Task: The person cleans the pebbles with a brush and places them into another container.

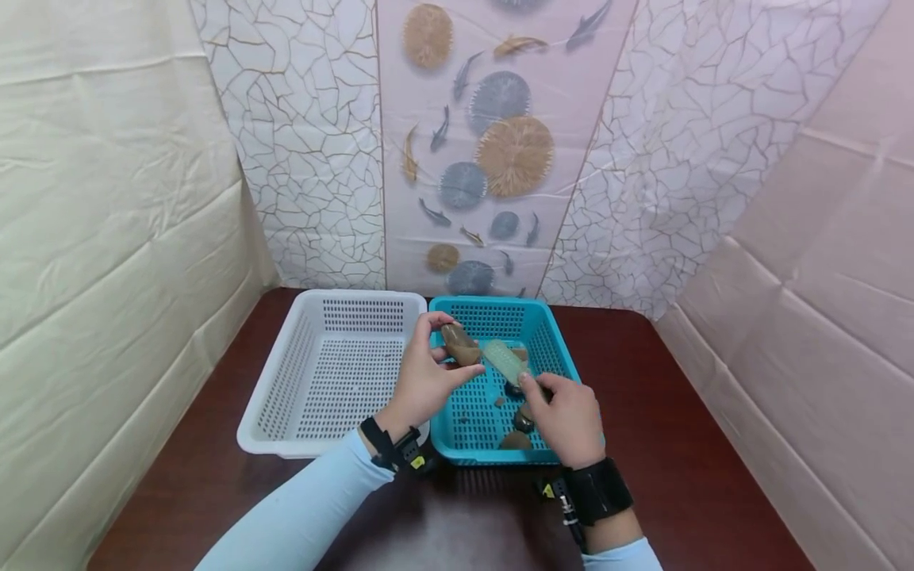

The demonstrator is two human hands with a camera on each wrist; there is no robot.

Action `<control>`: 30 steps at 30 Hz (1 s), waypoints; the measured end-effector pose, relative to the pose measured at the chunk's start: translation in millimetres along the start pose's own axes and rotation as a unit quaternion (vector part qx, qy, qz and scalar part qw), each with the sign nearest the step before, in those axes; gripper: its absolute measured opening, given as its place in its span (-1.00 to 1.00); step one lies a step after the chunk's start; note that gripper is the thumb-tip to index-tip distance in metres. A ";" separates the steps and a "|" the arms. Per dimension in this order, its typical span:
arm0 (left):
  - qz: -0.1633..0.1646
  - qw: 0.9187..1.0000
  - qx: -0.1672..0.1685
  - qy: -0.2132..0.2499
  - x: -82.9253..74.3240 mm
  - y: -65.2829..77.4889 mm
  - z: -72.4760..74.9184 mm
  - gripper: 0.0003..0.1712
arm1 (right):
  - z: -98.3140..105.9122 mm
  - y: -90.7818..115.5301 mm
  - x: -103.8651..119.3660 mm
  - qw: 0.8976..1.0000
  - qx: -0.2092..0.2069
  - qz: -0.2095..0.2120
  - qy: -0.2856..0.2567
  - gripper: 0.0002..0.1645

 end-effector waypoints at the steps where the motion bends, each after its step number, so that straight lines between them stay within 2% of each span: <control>1: 0.003 1.000 -0.002 0.002 0.5 -0.1 0.3 -0.10 | 1.5 0.8 -1.5 1.000 -0.009 -0.005 0.007 -0.54; 4: 0.006 1.000 0.005 0.010 1.6 -1.2 -0.2 -0.12 | 3.9 2.4 1.4 1.000 -0.021 0.010 -0.018 -0.56; 8: 0.011 1.000 0.020 0.018 3.6 -2.8 -2.1 -0.12 | 0.5 2.6 7.4 0.998 0.003 0.038 -0.056 -0.54; 10: 0.015 0.999 0.025 0.022 5.0 -2.7 -2.5 -0.11 | -0.6 2.4 5.2 0.998 0.008 0.033 -0.046 -0.54; 14: 0.036 0.998 0.033 0.035 11.3 -2.0 -1.9 -0.13 | 2.3 2.0 -2.1 1.000 -0.020 0.007 -0.009 -0.55; 16: 0.048 0.997 0.041 0.046 14.0 -1.8 -1.5 -0.13 | 3.9 3.0 -1.0 0.999 -0.029 0.009 -0.022 -0.57; 21: 0.061 0.994 0.047 0.076 13.4 -2.9 -0.3 -0.10 | -0.8 5.1 2.5 0.997 -0.005 0.023 -0.077 -0.56; 26: 0.083 0.991 0.050 0.092 16.9 -2.8 -0.3 -0.15 | 1.3 2.8 -3.5 0.999 -0.022 0.010 -0.038 -0.54; 30: 0.085 0.990 0.058 0.098 18.5 -2.9 -1.0 -0.16 | 6.1 2.5 4.6 0.998 -0.032 0.019 -0.042 -0.55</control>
Point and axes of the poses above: each hand's wrist, its own y-axis away from the middle knuckle, its own z-axis out of the back of the hand, x = y × z, the point moved 4 cm from there along -y, towards the middle knuckle, and after that the axes turned 7 degrees about -y, right-handed, at the moved point
